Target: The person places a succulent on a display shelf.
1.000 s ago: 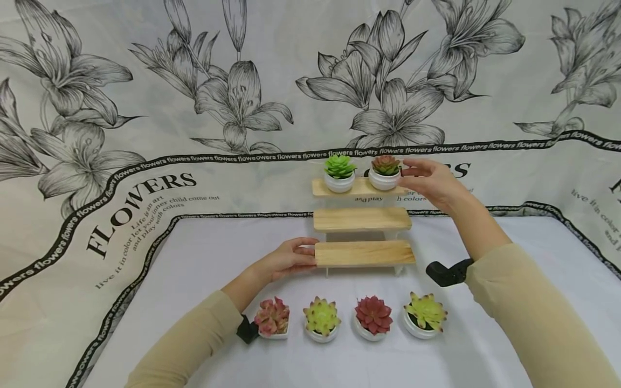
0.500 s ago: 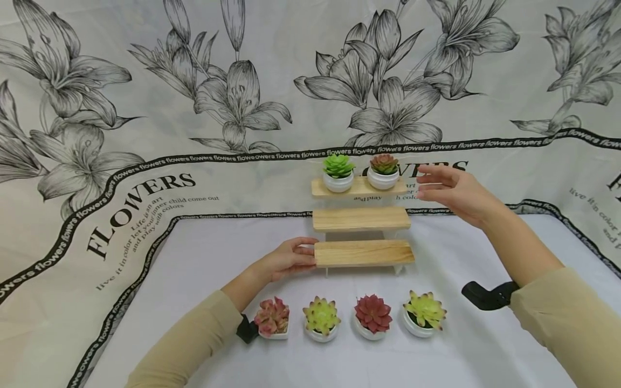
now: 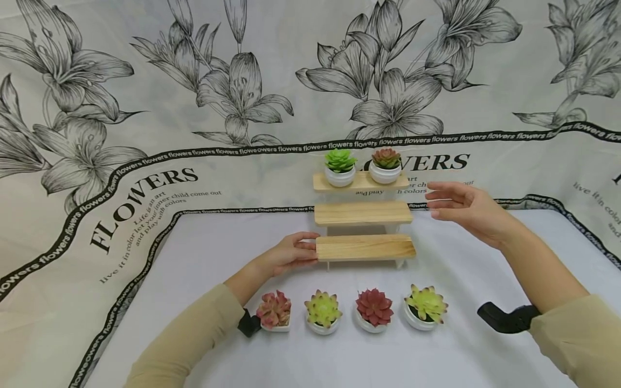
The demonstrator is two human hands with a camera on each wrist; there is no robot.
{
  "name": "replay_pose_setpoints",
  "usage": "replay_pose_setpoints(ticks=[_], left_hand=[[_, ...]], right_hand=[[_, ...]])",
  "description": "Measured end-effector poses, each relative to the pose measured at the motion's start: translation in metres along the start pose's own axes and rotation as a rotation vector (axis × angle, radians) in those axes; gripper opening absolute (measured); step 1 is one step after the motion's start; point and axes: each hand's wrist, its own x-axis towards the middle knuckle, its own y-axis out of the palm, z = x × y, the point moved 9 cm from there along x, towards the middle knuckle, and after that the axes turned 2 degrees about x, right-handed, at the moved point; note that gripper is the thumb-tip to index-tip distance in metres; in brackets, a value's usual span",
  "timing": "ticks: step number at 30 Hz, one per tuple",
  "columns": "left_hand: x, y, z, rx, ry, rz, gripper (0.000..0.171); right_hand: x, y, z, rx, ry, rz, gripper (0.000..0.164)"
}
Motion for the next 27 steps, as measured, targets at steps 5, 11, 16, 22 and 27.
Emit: replay_pose_setpoints(ticks=[5,11,16,22,27], left_hand=[[-0.001,0.001,0.002,-0.01,0.001,0.01,0.055],[0.001,-0.002,0.004,-0.011,-0.002,0.003,0.055],[0.002,-0.002,0.002,-0.011,0.01,0.003,0.054],[0.001,0.0,0.002,-0.016,-0.006,0.008,0.054],[0.002,0.0,0.003,-0.021,0.001,0.01,0.054]], right_hand=[[-0.019,0.0,-0.01,-0.112,-0.016,0.028,0.05],[-0.044,0.002,-0.025,-0.124,-0.056,0.09,0.053],[-0.059,0.006,-0.037,-0.101,-0.068,0.124,0.055],[-0.075,0.014,-0.052,-0.064,-0.028,0.158,0.054],[-0.084,0.023,-0.062,0.032,-0.04,0.234,0.057]])
